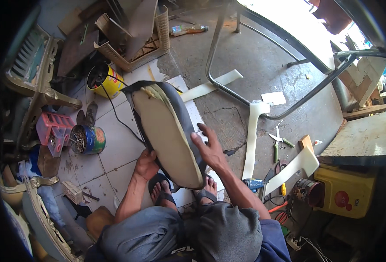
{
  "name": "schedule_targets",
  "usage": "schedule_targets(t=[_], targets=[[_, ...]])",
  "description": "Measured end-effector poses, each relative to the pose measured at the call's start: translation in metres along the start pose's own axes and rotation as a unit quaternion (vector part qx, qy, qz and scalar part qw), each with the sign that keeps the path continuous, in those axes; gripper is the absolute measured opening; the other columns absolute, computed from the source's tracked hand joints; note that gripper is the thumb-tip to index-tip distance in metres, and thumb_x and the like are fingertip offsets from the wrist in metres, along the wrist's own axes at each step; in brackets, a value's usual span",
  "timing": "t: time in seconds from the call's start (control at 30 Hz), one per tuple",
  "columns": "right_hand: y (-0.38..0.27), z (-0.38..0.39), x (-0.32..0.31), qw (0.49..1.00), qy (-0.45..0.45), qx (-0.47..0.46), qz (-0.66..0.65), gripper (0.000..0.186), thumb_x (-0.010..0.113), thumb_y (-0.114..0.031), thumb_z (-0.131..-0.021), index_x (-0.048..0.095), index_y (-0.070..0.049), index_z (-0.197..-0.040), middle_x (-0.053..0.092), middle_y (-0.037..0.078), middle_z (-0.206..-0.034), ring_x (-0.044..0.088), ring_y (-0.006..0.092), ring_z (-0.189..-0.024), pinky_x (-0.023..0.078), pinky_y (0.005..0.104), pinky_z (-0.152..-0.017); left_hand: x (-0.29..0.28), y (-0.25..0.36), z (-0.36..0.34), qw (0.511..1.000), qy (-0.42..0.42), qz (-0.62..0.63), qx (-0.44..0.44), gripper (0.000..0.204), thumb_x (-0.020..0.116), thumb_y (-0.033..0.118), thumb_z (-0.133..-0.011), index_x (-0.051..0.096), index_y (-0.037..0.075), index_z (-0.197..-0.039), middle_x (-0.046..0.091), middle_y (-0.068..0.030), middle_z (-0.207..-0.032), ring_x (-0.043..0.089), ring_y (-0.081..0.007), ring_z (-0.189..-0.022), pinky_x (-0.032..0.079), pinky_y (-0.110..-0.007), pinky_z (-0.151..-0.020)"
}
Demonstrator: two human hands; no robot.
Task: The person wraps a black fabric piece around a wooden furniture part, securing it with a pneumatic stapler and trimming excess fabric with shears, then fits the upholstered piece onto a metal chair frame.
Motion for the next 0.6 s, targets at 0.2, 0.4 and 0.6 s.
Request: schedule_targets(t=[0.2,0.4,0.6], targets=[[-0.002,0.003,0.04,0.988,-0.135,0.077,-0.009,0.041,0.071,-0.032,-0.097,0.069,0.0,-0.123,0.075,0.008,-0.102,0.066,0.0141,-0.095,0.051,0.0316,-0.088,-0.048,-0.021,0.014,1.0,0.016,-0.015,0.004,0.043,0.07,0.016,-0.098,0.059,0.008,-0.138,0.065,-0.0037,-0.134,0.058,-0.0203,-0.127,0.043,-0.043,-0.11],[0.001,0.021,0.055,0.998,-0.058,0.025,-0.027,0.029,0.065,-0.028,-0.103,0.07,-0.003,-0.117,0.072,0.004,-0.096,0.061,0.0088,-0.085,0.051,0.029,-0.076,-0.07,-0.05,0.01,0.994,0.112,-0.009,-0.001,0.045,0.07,0.021,-0.099,0.056,0.01,-0.14,0.065,0.0003,-0.128,0.057,-0.0183,-0.121,0.043,-0.044,-0.104],[-0.026,0.027,0.035,0.995,-0.069,-0.052,0.058,0.032,0.068,-0.031,-0.101,0.071,0.0,-0.101,0.066,0.005,-0.086,0.06,0.0126,-0.083,0.05,0.0335,-0.076,-0.074,-0.065,0.011,0.996,0.087,0.008,0.001,0.051,0.068,0.02,-0.099,0.049,0.005,-0.144,0.06,-0.0067,-0.135,0.056,-0.0244,-0.124,0.043,-0.044,-0.107]])
Point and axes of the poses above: each hand's wrist, its own z-axis away from the middle knuckle, its own x-axis out of the palm, y = z × x, the point moved 10 cm from there along -z, towards the middle knuckle
